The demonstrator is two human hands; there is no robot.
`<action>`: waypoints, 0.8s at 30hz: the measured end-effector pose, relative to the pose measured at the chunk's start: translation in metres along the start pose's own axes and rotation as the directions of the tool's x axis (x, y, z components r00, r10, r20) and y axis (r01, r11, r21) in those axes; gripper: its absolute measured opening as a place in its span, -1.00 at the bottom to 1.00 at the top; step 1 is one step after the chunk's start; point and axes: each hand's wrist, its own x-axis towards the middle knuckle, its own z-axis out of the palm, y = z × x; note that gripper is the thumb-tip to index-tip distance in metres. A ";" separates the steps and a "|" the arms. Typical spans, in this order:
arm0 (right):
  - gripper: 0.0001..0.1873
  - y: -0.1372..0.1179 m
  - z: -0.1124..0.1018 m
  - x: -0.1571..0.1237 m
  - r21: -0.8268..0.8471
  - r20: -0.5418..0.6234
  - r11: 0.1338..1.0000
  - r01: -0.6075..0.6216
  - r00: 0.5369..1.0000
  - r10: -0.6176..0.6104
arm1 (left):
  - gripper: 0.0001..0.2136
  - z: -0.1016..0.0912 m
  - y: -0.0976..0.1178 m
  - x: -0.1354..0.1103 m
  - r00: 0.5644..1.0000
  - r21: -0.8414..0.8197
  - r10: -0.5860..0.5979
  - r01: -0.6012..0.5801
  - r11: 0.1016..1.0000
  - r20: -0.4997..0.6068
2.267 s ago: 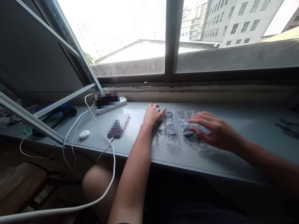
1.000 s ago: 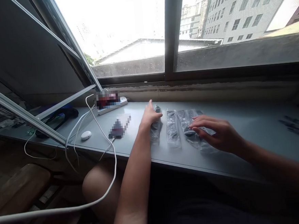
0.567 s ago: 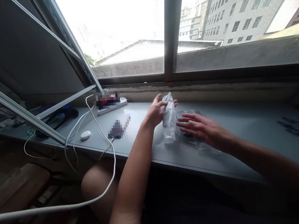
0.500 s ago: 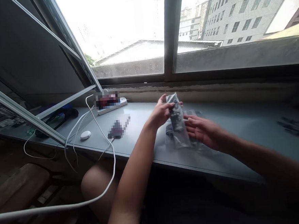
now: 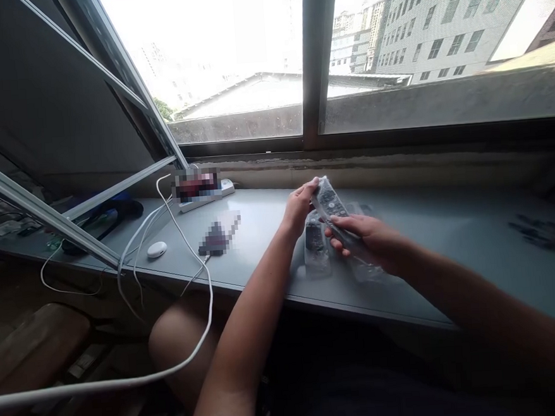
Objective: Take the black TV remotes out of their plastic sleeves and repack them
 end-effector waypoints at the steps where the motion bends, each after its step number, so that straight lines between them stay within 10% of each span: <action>1: -0.84 0.002 0.000 0.000 -0.004 0.003 1.000 0.001 1.000 -0.001 | -0.62 -0.001 -0.001 0.001 1.000 0.034 0.021 -0.021 0.999 -0.009; 16: -0.83 0.005 -0.020 0.003 0.020 -0.041 1.000 -0.018 0.999 0.018 | -0.58 -0.004 -0.011 0.004 0.959 0.206 0.246 -0.272 0.940 0.143; 24: -0.85 0.003 -0.019 0.002 0.000 -0.024 1.000 -0.001 1.000 0.001 | -0.45 -0.006 -0.012 0.002 0.992 0.277 0.065 -0.094 0.956 0.109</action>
